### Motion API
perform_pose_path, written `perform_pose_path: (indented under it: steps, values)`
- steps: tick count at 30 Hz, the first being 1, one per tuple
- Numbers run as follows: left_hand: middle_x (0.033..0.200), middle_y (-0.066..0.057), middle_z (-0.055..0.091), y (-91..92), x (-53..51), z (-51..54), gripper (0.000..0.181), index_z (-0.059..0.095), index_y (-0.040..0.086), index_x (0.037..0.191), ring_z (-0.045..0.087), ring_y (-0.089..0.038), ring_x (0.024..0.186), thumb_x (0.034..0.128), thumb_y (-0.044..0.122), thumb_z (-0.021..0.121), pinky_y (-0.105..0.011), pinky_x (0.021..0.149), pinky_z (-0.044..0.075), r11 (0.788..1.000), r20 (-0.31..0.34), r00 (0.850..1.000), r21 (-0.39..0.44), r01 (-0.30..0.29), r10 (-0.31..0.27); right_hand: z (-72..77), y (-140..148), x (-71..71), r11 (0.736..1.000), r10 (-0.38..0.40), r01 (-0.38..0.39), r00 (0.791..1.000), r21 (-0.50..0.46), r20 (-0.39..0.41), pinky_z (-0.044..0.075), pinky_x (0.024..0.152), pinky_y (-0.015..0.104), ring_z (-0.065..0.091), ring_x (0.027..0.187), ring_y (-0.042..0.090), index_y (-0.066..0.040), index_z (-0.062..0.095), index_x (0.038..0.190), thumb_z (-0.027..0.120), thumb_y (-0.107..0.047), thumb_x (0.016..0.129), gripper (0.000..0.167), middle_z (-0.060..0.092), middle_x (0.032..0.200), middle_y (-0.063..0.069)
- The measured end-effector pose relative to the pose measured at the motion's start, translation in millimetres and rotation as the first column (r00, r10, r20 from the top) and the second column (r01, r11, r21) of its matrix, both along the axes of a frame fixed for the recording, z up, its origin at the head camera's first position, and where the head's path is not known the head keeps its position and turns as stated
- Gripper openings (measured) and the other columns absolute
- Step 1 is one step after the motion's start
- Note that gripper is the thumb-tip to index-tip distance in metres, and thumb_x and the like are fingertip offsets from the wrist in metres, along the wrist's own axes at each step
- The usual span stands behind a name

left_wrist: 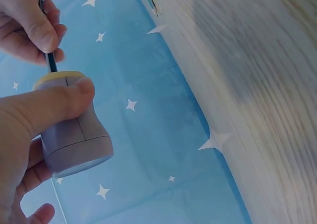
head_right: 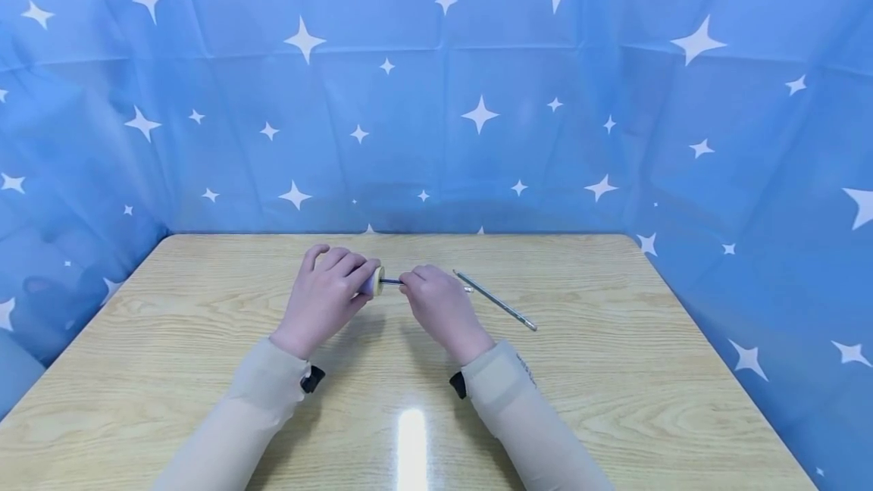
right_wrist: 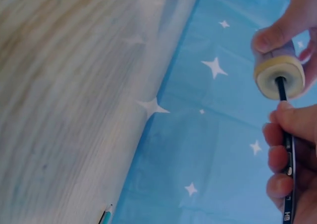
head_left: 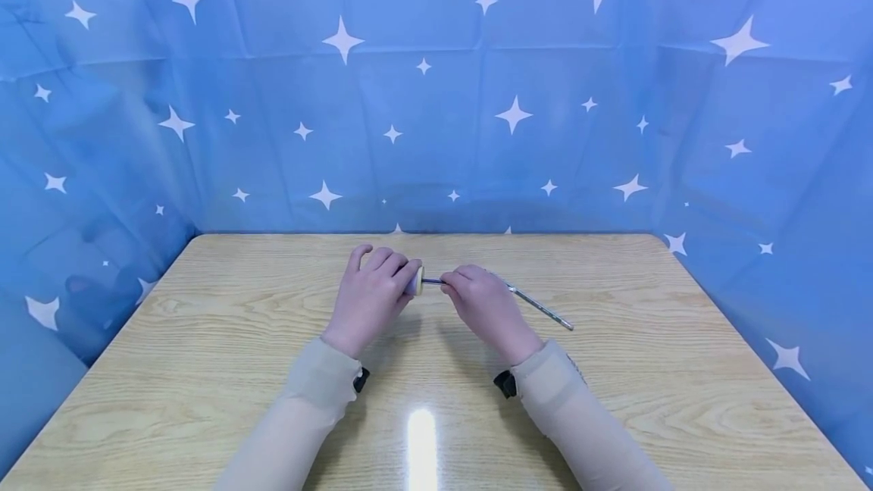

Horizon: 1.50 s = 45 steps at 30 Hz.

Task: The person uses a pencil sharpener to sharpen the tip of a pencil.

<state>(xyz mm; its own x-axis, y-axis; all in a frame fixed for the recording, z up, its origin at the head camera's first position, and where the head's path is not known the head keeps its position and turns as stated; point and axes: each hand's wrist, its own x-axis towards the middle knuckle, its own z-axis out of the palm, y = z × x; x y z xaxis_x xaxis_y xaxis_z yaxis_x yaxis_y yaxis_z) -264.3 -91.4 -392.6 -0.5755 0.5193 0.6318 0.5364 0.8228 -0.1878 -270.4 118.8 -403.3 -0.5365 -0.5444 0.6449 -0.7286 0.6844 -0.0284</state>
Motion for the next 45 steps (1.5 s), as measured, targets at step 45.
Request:
perform_pose_path:
  steps: [45]
  values:
    - [0.109,0.0,0.07,-25.5,1.2,20.6,0.05,0.071,0.016,0.116,0.054,-0.022,0.117,0.0705,0.027,0.087,-0.05,0.105,0.03,0.997,0.106,0.994,0.072,-0.039,0.031,7.1,33,-17.2,0.971,0.132,-0.083,0.968,-0.223,0.213,0.043,0.061,0.029,0.047,0.068,0.01,-0.003,0.07,0.102,0.063,-0.007,0.094,0.012,0.06,0.084,0.0]
